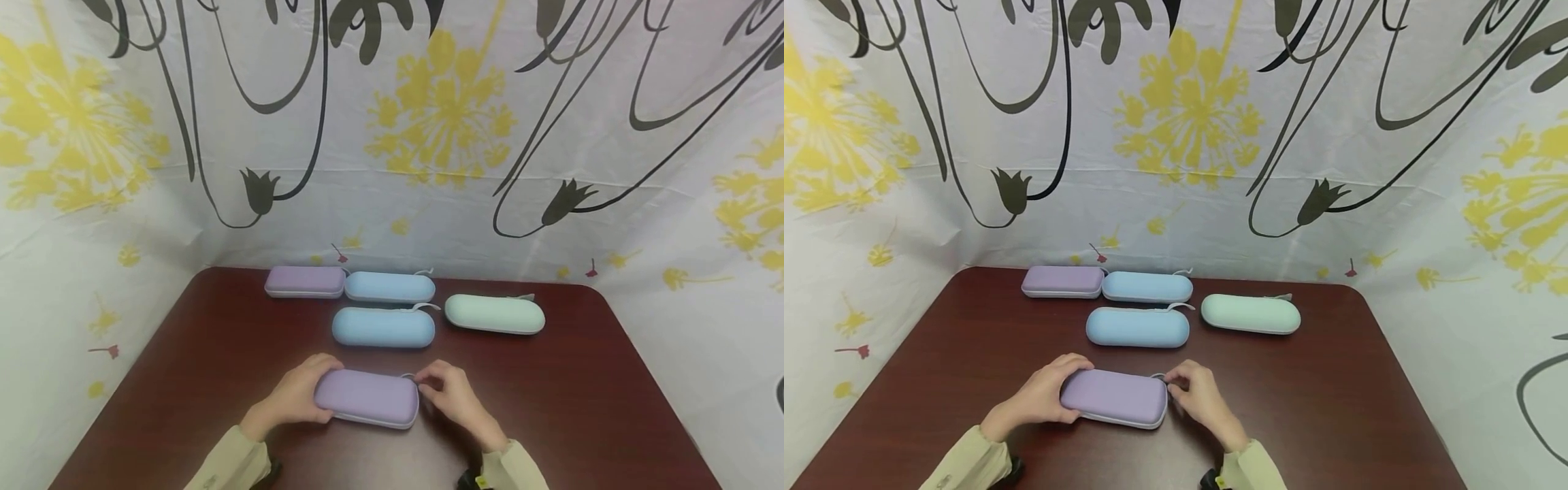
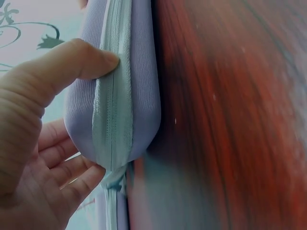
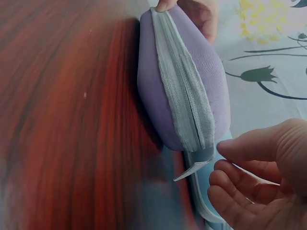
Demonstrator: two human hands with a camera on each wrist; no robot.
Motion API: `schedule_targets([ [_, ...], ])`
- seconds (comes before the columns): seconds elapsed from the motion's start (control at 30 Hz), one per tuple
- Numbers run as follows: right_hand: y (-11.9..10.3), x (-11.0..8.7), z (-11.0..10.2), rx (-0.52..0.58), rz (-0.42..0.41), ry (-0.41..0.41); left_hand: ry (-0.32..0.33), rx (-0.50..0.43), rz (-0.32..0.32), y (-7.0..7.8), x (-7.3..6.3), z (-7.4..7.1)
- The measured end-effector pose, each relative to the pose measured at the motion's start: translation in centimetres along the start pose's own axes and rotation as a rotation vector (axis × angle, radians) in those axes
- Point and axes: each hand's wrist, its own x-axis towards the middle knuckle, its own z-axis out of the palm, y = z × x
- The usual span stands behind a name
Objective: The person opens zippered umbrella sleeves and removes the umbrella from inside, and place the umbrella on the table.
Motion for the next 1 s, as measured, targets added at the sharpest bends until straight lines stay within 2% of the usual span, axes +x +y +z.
schedule_targets([
  [0.2,0.7,-0.2,-0.7,-0.042,-0.032,-0.021,-0.002,0.0,0.007,0.6,0.6,0.5],
  [0.43,1.7,0.1,-1.6,-0.07,-0.043,-0.126,-0.006,-0.011,0.021,1.5,1.1,1.1],
  [0.53,2.4,0.4,-1.9,-0.017,-0.041,-0.213,-0.009,-0.008,0.02,1.8,1.3,1.2],
  [0.77,4.0,1.1,-2.6,0.244,0.074,-0.455,-0.013,0.002,0.017,2.2,1.3,1.1],
  [0.87,4.2,1.5,-2.8,0.314,0.102,-0.51,-0.01,0.0,0.014,2.3,1.3,1.0],
  [1.0,4.4,2.0,-2.9,0.341,0.109,-0.547,-0.006,-0.007,0.009,2.4,1.4,0.9],
])
